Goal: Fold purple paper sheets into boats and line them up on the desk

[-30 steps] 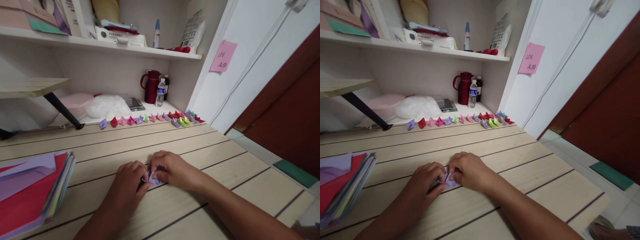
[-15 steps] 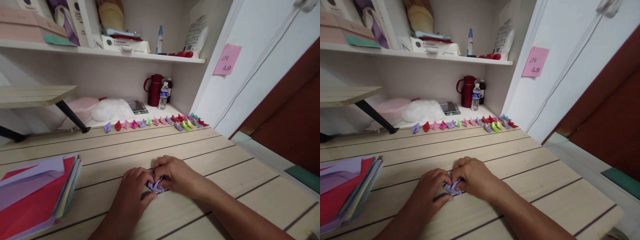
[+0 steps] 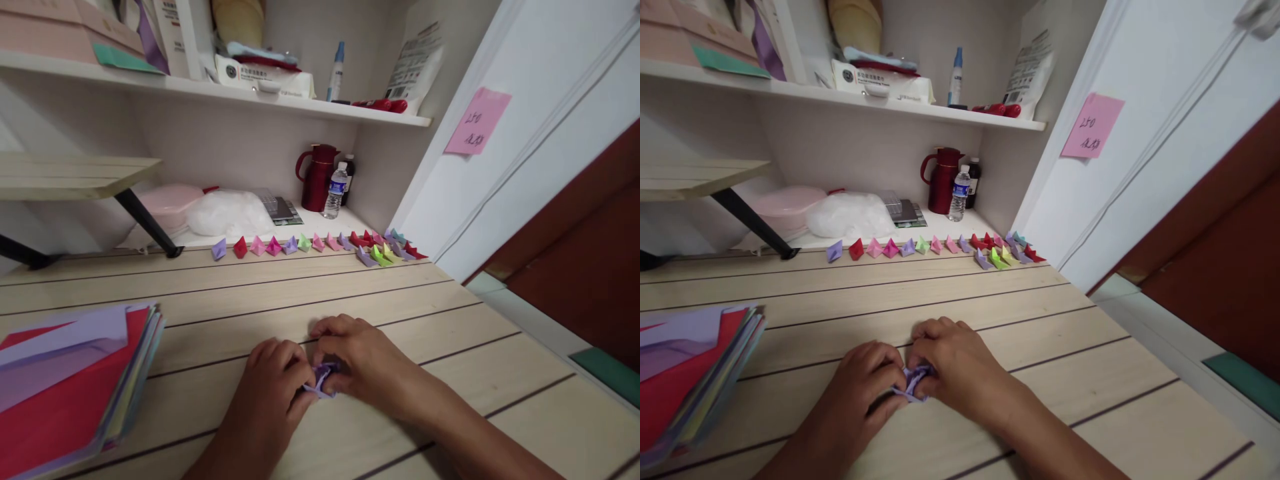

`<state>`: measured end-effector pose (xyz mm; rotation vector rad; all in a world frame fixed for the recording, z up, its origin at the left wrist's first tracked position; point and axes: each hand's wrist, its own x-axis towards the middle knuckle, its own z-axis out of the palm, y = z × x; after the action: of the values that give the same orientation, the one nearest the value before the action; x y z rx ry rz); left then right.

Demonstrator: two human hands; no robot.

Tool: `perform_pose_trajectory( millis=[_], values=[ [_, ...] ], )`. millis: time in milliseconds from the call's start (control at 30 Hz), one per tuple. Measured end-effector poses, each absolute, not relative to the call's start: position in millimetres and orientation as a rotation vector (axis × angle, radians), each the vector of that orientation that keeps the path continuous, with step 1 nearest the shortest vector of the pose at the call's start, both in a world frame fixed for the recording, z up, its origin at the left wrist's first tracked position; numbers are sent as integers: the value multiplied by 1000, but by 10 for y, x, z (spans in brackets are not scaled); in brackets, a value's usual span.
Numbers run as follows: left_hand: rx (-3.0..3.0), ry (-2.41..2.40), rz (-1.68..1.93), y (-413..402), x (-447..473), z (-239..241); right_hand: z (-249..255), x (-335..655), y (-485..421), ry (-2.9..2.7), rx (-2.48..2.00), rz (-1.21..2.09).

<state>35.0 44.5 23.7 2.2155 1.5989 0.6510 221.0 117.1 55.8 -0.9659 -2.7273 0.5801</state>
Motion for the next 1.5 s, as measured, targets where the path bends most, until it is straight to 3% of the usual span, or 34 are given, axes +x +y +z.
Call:
perform_pose_trajectory(
  millis=[100,300,500,967,1300,1500],
  values=[
    [2214,1597,626,438,354,249,563,2214,1160,-2735,-974,544],
    [2205,1591,615,446,356,235,580,2237,1163,-2682,-768,770],
    [2163,1603,628,453,359,256,561,2244,1200,-2708,-852,644],
    [2155,1572,687,441,305,235,576,2241,1218,-2686,-690,721],
    [2157,1603,661,442,335,261,560,2108,1094,-2865,-798,298],
    [2190,1543,630,454,282,282,537,2140,1122,-2740,-795,535]
  ],
)
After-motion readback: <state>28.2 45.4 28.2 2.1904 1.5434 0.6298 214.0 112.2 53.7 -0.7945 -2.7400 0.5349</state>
